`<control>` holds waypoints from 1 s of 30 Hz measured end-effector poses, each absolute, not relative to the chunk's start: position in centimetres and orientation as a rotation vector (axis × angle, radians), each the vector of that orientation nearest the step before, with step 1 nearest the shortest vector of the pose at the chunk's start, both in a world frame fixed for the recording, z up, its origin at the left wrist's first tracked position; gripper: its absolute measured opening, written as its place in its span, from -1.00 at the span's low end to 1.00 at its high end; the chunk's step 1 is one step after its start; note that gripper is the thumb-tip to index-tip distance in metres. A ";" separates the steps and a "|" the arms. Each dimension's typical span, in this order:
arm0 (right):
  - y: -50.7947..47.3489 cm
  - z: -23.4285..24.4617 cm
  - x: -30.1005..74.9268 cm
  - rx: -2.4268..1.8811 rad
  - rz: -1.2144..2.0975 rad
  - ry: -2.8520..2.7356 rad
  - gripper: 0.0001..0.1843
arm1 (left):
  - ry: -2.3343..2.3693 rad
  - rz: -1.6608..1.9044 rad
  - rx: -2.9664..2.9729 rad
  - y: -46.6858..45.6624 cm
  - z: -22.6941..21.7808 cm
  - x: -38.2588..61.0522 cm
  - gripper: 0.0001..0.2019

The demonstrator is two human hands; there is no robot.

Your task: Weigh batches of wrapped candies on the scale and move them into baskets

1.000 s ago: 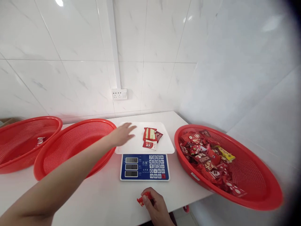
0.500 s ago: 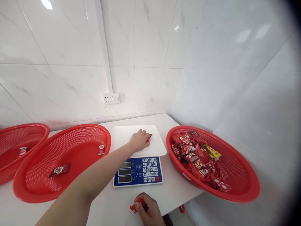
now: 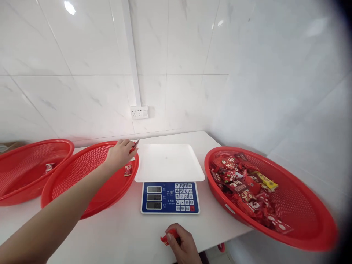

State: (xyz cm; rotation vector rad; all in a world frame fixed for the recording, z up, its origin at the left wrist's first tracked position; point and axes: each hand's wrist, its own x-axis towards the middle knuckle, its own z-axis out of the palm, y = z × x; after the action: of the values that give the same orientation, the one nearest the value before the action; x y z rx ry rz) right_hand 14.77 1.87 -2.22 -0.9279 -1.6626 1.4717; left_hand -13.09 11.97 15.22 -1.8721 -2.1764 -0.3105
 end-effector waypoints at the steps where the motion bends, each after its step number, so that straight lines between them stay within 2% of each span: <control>1: 1.9 -2.2 14.8 -0.926 1.478 -1.659 -0.56 | -2.226 -0.283 -1.830 10.8 15.1 -13.9 -0.52; 4: 1.8 -2.2 14.7 -0.941 1.510 -1.642 -0.57 | -2.362 -0.156 -1.810 6.9 13.8 -14.7 -0.37; 8: 1.7 -2.4 14.6 -0.972 1.511 -1.633 -0.59 | -2.397 -0.018 -2.122 2.0 10.5 -12.8 -0.32; 11: 1.7 -2.1 14.6 -0.983 1.483 -1.644 -0.60 | -2.300 0.000 -2.110 0.4 8.6 -12.1 -0.44; 15: 1.6 -1.7 14.7 -0.993 1.484 -1.640 -0.62 | -2.253 0.038 -1.884 0.9 8.2 -13.6 -0.56; 22: 2.2 -1.9 14.6 -1.069 1.517 -1.617 -0.57 | -2.407 0.167 -1.640 2.5 8.8 -15.9 -0.51; 25: 3.7 0.5 14.6 -1.119 1.366 -1.566 -0.54 | -2.417 0.101 -1.617 3.3 8.7 -15.3 -0.51; 30: 9.4 8.3 13.8 -1.061 1.019 -1.505 -0.59 | -2.494 -0.018 -1.576 4.9 8.8 -14.7 -0.52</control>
State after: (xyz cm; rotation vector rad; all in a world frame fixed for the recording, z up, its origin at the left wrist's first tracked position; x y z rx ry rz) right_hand 13.82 9.38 8.31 -1.0605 -1.5050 1.0193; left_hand -14.67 4.86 8.83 -1.5763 -2.4936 -0.0180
